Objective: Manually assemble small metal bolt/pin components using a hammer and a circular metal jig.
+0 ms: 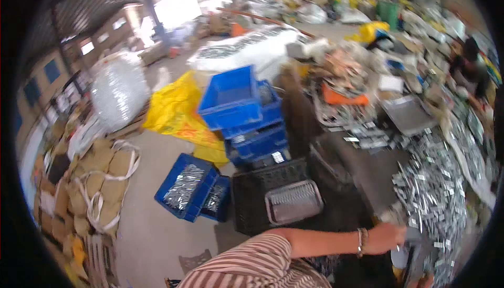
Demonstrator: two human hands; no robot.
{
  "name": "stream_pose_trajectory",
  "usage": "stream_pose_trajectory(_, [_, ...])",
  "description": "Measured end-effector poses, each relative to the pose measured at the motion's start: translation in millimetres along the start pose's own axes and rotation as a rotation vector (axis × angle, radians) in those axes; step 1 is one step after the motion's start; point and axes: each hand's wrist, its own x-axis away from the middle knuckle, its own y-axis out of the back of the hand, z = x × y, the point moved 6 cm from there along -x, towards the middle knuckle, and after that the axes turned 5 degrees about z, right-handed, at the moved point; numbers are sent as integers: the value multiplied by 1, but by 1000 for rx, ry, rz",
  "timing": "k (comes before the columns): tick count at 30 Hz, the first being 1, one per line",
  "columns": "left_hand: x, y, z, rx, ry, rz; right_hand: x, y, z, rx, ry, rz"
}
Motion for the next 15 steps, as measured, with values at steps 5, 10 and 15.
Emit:
stream_pose_trajectory(5, [17, 59, -8, -377, -17, 10, -40, -72, 39, -791, -101, -49])
stream_pose_trajectory(10, [13, 77, -6, -104, -10, -29, -59, -83, 71, -547, 164, -78])
stream_pose_trajectory(15, [3, 64, -12, -26, 96, -1, -46, -65, 60, -317, 122, -117])
